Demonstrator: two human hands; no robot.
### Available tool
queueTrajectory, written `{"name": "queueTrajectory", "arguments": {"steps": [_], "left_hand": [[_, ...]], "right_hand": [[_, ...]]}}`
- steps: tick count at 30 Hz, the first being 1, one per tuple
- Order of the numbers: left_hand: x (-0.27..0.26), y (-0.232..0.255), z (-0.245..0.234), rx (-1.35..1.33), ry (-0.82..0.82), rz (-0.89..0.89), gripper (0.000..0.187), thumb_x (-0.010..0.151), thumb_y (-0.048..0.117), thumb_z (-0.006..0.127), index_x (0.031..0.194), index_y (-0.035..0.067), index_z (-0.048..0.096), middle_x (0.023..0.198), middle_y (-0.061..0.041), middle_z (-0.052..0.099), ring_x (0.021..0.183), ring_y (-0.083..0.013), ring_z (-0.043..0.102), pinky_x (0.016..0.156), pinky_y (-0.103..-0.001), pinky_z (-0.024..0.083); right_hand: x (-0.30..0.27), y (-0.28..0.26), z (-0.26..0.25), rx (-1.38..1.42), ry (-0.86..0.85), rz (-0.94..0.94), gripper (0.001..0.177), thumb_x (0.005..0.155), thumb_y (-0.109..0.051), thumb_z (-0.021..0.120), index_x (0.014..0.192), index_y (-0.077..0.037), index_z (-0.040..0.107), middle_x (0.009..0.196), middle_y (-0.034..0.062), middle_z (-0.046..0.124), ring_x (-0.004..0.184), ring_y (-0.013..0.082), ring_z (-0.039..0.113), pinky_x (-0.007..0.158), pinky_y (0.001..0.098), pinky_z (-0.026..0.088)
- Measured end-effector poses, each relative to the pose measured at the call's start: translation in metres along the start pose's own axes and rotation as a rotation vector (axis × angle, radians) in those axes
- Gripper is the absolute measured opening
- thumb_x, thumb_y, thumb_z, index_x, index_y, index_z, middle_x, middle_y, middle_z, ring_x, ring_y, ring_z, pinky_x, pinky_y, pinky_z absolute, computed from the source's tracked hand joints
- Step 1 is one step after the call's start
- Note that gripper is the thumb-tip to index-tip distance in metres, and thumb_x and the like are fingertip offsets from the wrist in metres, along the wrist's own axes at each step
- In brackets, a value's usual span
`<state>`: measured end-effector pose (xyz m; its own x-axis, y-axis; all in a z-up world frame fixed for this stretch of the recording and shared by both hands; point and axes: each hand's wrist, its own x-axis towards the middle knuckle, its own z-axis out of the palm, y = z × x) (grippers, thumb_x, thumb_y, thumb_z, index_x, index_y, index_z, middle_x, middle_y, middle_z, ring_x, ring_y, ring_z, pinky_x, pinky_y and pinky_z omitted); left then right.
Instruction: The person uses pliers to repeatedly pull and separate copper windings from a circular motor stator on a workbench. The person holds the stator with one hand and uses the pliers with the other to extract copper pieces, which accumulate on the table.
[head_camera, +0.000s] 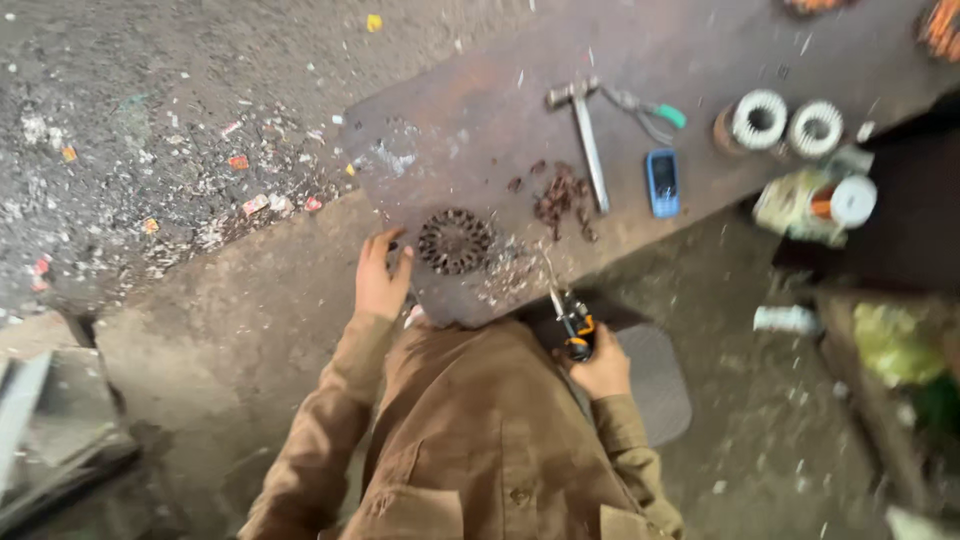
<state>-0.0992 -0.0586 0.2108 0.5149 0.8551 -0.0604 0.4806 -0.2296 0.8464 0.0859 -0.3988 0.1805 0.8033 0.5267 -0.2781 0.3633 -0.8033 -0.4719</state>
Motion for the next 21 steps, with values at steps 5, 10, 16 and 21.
{"name": "queueTrajectory", "arguments": {"steps": [5, 10, 16, 21], "left_hand": [[-0.031, 0.192, -0.1, -0.197, -0.167, 0.682, 0.027, 0.103, 0.011, 0.063, 0.13, 0.007, 0.067, 0.128, -0.014, 0.068, 0.121, -0.0301, 0.066, 0.105, -0.04, 0.053], [-0.082, 0.334, -0.155, -0.393, -0.302, 1.126, 0.025, 0.105, 0.01, 0.061, 0.129, 0.008, 0.066, 0.13, -0.012, 0.067, 0.124, -0.0288, 0.065, 0.109, -0.04, 0.053], [-0.108, 0.379, -0.157, -0.424, -0.396, 1.349, 0.025, 0.104, 0.011, 0.062, 0.129, 0.009, 0.066, 0.128, -0.011, 0.067, 0.122, -0.0282, 0.065, 0.107, -0.039, 0.053], [-0.107, 0.368, -0.171, -0.455, -0.489, 1.423, 0.025, 0.104, 0.011, 0.062, 0.129, 0.01, 0.065, 0.126, -0.01, 0.066, 0.121, -0.0277, 0.065, 0.106, -0.038, 0.053]], "right_hand": [[0.03, 0.002, -0.007, 0.086, -0.052, -0.222, 0.085, 0.062, -0.045, 0.092, 0.127, -0.002, 0.059, 0.118, 0.0227, 0.068, 0.109, 0.0392, 0.066, 0.091, 0.0464, 0.053], [0.039, 0.006, -0.031, 0.015, -0.115, -0.363, 0.078, 0.063, -0.042, 0.091, 0.121, -0.002, 0.06, 0.113, 0.0213, 0.069, 0.104, 0.038, 0.067, 0.088, 0.0456, 0.054], [-0.001, 0.006, -0.035, 0.067, -0.082, -0.34, 0.074, 0.064, -0.039, 0.09, 0.12, -0.002, 0.058, 0.11, 0.0208, 0.069, 0.101, 0.0371, 0.068, 0.086, 0.0449, 0.054], [-0.037, -0.015, -0.02, 0.121, -0.021, -0.257, 0.07, 0.066, -0.037, 0.089, 0.118, -0.003, 0.057, 0.108, 0.0203, 0.069, 0.099, 0.0363, 0.069, 0.084, 0.0442, 0.054]]}}
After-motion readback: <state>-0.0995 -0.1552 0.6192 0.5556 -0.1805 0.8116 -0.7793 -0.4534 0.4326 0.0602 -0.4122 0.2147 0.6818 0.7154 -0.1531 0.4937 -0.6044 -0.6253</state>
